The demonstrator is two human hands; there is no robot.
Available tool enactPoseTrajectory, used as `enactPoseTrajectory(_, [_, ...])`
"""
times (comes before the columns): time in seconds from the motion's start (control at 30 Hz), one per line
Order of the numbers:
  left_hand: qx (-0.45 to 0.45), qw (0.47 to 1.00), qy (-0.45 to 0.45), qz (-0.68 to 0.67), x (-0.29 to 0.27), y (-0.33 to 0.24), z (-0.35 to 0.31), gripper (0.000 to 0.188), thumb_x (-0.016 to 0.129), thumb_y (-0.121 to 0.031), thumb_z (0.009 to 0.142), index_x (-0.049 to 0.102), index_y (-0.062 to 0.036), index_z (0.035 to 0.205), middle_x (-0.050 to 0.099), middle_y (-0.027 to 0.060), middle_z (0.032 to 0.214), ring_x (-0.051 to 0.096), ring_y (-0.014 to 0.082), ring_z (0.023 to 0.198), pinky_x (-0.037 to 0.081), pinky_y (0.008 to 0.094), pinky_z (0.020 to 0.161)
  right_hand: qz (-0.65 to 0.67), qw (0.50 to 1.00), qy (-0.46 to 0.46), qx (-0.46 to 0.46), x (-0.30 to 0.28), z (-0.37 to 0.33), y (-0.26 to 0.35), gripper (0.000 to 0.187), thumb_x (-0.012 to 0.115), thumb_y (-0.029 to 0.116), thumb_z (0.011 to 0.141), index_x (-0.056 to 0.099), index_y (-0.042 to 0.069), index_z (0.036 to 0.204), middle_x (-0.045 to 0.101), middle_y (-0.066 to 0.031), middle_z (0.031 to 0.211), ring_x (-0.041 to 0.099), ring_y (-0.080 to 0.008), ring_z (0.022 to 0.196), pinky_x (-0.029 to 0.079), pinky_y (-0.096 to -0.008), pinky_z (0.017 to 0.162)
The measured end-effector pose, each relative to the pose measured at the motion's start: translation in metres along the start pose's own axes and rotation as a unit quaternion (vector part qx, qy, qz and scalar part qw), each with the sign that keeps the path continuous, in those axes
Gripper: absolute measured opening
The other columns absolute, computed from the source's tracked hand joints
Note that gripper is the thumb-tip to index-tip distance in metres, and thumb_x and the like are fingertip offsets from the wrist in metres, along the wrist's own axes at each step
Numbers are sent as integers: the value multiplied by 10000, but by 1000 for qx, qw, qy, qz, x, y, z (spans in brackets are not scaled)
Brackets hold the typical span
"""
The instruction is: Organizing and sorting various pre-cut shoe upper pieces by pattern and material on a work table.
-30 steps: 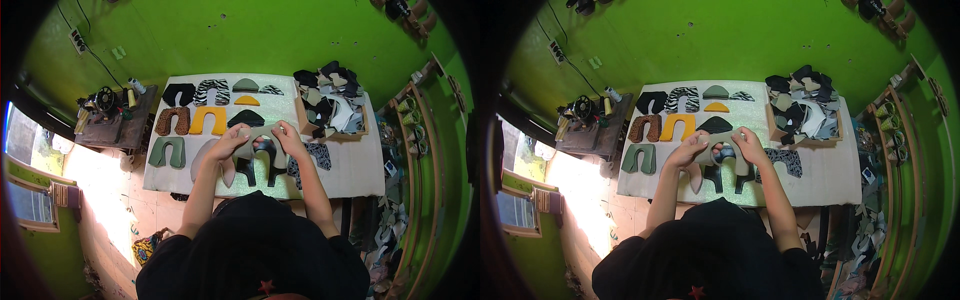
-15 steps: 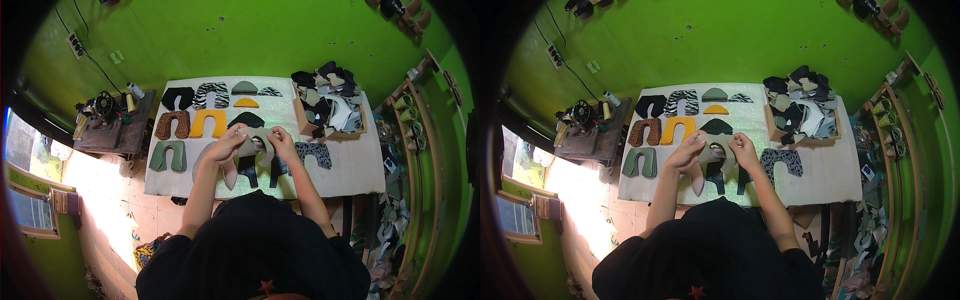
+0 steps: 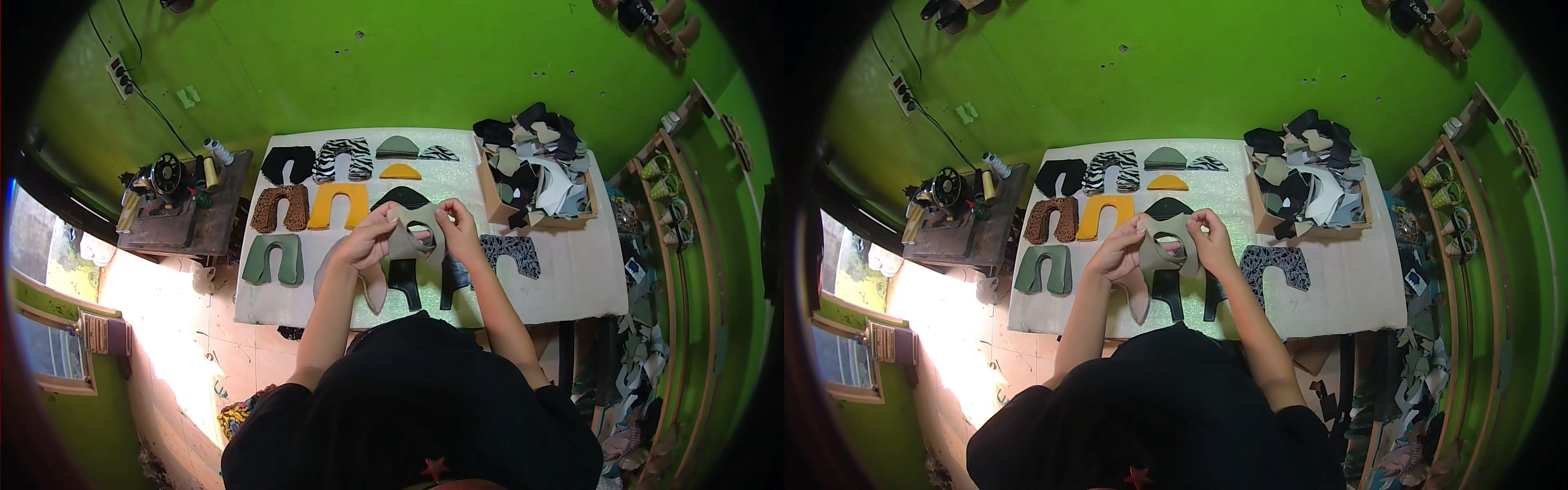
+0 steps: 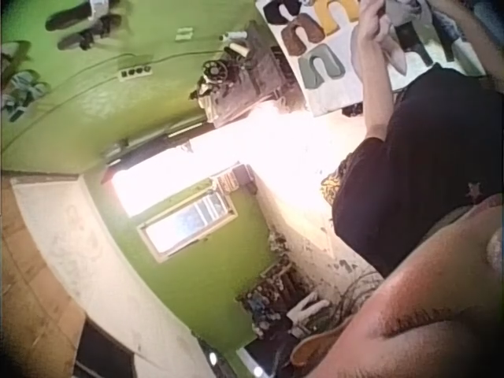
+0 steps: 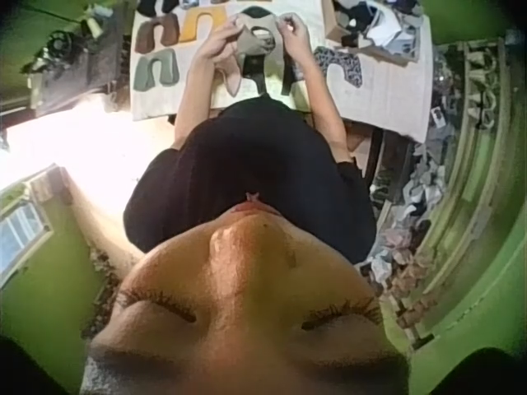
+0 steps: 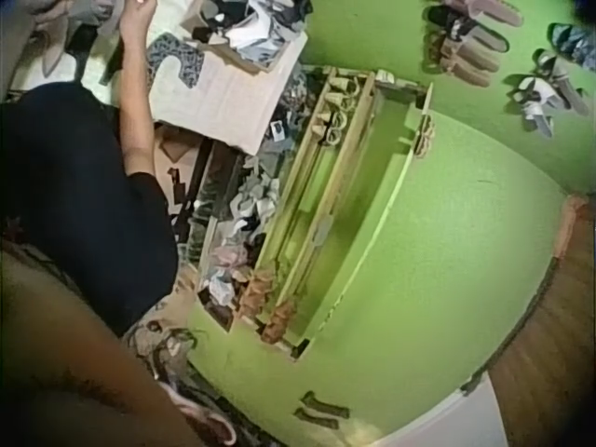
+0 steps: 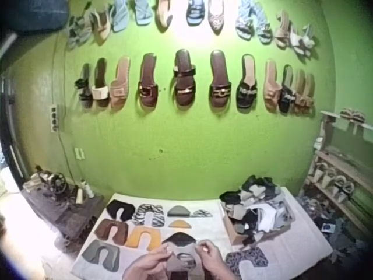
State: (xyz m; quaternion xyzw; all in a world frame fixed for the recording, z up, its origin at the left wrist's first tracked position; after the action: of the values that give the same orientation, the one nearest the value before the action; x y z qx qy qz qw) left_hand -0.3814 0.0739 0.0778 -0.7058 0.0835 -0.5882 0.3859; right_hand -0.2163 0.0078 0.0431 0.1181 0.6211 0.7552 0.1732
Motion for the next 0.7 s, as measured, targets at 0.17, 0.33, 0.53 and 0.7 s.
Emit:
enactPoseTrajectory(0.17, [17,999,30,-39,2,-1,-1,188,406,-54,893,367,7,1067,476,176,1115,519,318,1069,440,423,919,38,998,32,31,0,1,-4,247,468,214,908,494,-2,793,457,5,689,408,-56,673,364,-204,609])
enactPoseTrajectory(0.33, [16,999,-29,37,-1,3,-3,281,464,-108,879,361,8,1114,440,234,1192,515,361,1062,455,459,882,-32,999,3,-30,-11,9,4,292,442,236,920,484,-9,769,426,10,618,379,-58,611,344,-230,546])
enactPoseTrajectory(0.53, [-44,986,-56,149,2,0,-14,75,410,-81,898,366,-36,938,520,256,1105,572,336,977,498,409,789,-127,988,-32,-76,-17,17,18,263,487,219,890,507,-19,780,449,-48,578,414,-86,572,370,-259,523])
enactPoseTrajectory(0.7, [-17,1000,11,16,-1,10,-23,238,409,-187,901,405,5,1041,541,252,1066,570,361,962,479,427,818,-111,991,1,-73,2,17,20,236,495,195,882,521,-18,783,474,-44,585,433,-86,570,377,-254,525])
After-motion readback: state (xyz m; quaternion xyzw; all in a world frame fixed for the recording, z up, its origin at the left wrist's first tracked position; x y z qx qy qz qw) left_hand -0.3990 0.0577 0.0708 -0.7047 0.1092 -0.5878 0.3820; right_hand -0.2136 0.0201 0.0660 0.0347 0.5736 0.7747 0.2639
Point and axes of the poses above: each hand's wrist, its own z-axis towards the middle knuckle, its own x-axis out of the palm, y = z × x, the point moved 2 cm from there along z, towards the middle knuckle
